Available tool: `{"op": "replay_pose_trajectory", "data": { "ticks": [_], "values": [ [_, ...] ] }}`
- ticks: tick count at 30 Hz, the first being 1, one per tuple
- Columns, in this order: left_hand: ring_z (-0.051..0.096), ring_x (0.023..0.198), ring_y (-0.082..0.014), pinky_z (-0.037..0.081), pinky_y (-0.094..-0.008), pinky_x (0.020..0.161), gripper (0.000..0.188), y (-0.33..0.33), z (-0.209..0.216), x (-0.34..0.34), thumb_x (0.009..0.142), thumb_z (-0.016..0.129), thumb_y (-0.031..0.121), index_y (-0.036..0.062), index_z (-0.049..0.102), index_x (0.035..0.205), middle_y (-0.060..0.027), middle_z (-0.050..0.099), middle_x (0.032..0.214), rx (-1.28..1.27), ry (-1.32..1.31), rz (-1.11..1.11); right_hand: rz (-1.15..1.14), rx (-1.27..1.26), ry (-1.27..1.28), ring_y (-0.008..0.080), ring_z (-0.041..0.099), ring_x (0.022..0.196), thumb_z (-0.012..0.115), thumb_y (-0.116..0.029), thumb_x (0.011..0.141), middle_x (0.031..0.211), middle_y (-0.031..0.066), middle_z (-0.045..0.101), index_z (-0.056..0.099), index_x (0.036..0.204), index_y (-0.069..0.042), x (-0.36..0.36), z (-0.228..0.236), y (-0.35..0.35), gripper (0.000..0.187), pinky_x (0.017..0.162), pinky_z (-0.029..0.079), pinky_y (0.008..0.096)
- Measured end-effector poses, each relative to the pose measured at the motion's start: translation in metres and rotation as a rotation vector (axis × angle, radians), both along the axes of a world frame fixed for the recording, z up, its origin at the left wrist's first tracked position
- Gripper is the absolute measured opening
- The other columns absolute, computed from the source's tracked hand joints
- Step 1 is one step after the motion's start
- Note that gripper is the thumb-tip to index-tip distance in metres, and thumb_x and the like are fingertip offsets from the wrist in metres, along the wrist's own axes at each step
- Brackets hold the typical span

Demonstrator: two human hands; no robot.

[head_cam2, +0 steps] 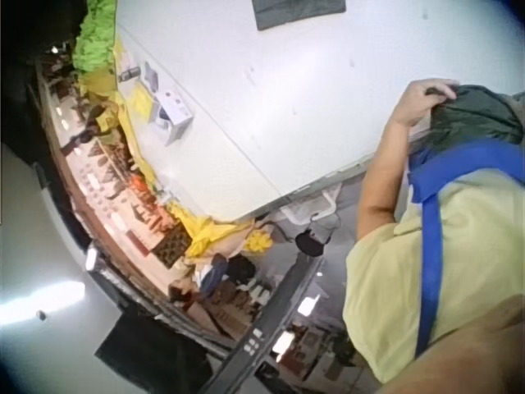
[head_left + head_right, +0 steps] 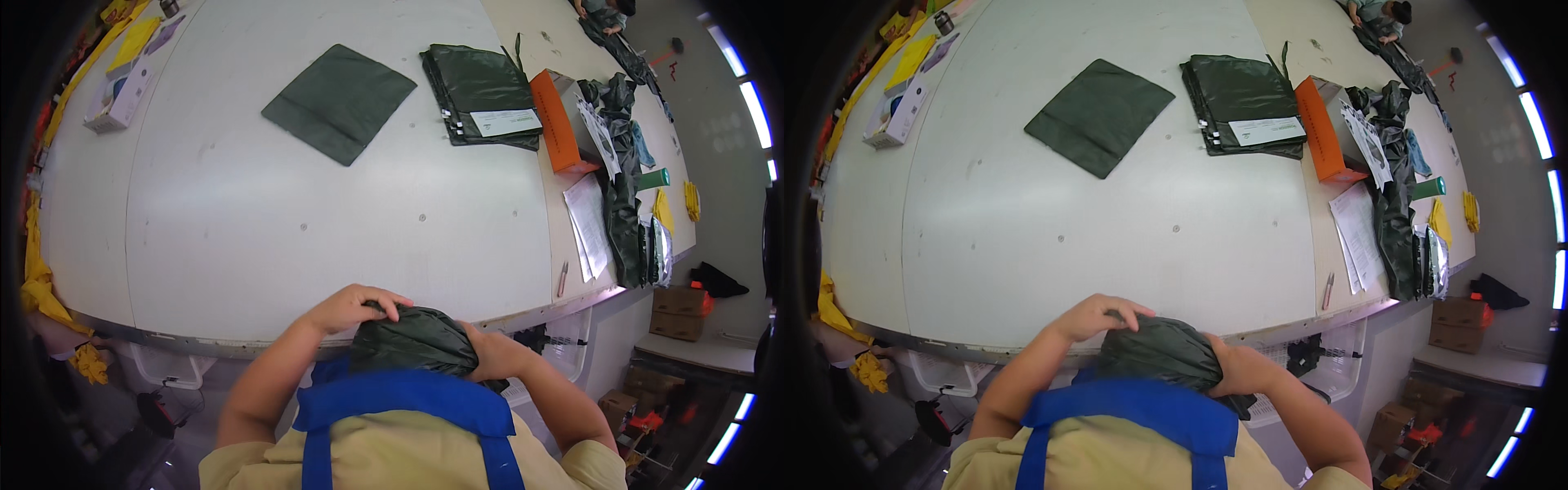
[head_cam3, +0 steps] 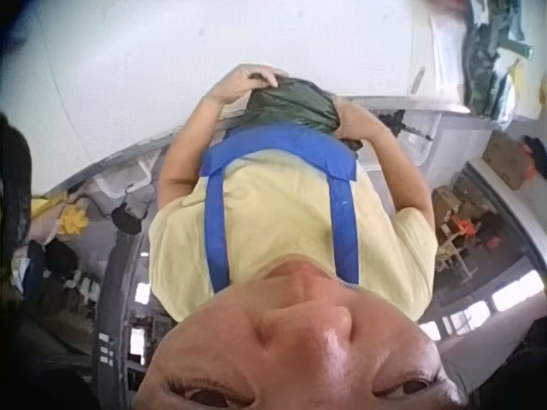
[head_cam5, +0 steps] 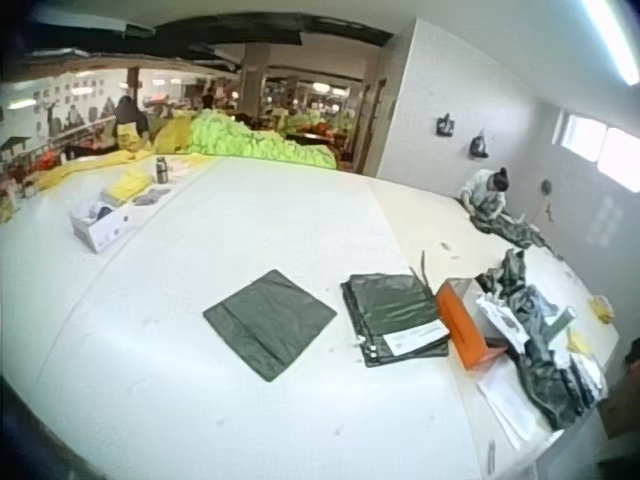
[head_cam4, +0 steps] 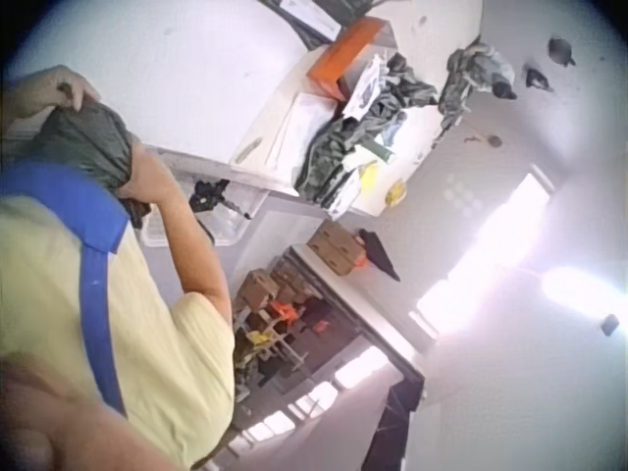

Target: The person folds dark green garments and inserts them into green packaging bags, then places instruction sheets and labels inside. The person also handles yellow mailers and documents, organizing them on the table.

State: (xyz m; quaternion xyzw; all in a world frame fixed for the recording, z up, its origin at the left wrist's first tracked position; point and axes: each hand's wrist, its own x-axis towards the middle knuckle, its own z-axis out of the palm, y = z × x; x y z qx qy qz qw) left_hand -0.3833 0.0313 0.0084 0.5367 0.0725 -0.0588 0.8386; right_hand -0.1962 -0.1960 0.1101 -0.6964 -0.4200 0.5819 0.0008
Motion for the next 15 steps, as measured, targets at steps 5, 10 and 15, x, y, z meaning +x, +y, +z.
{"op": "replay_pose_trajectory", "data": {
  "ticks": [5,10,15],
  "values": [
    [0.054,0.112,-0.0236,0.042,-0.0321,0.096,0.042,0.047,-0.023,0.152,0.082,0.064,0.016,0.0073,0.056,0.122,-0.0103,0.059,0.119,0.841,0.144,0.221,-0.198,0.144,0.006,0.0432,0.059,0.094,0.076,-0.028,0.062,0.099,0.0262,0.063,0.039,0.131,-0.006,0.058,-0.038,-0.045,0.081,0.081,0.047,0.0446],
    [0.043,0.124,-0.0266,0.04,-0.0385,0.1,0.058,0.083,-0.052,0.318,0.078,0.07,0.022,0.0122,0.048,0.131,-0.0078,0.045,0.136,1.542,0.036,0.35,-0.384,0.189,-0.067,0.0432,0.059,0.093,0.077,-0.026,0.059,0.097,0.0249,0.063,0.044,0.128,-0.007,0.11,-0.042,-0.073,0.079,0.08,0.048,0.0454],
    [0.048,0.117,-0.0234,0.043,-0.0384,0.09,0.039,0.103,-0.059,0.378,0.08,0.068,0.027,0.0165,0.062,0.117,0.0008,0.056,0.126,1.711,0.343,0.097,-0.475,0.155,-0.095,0.0428,0.06,0.093,0.078,-0.025,0.058,0.096,0.0249,0.064,0.046,0.125,-0.004,0.144,-0.05,-0.099,0.077,0.078,0.049,0.0446]
  ]
}}
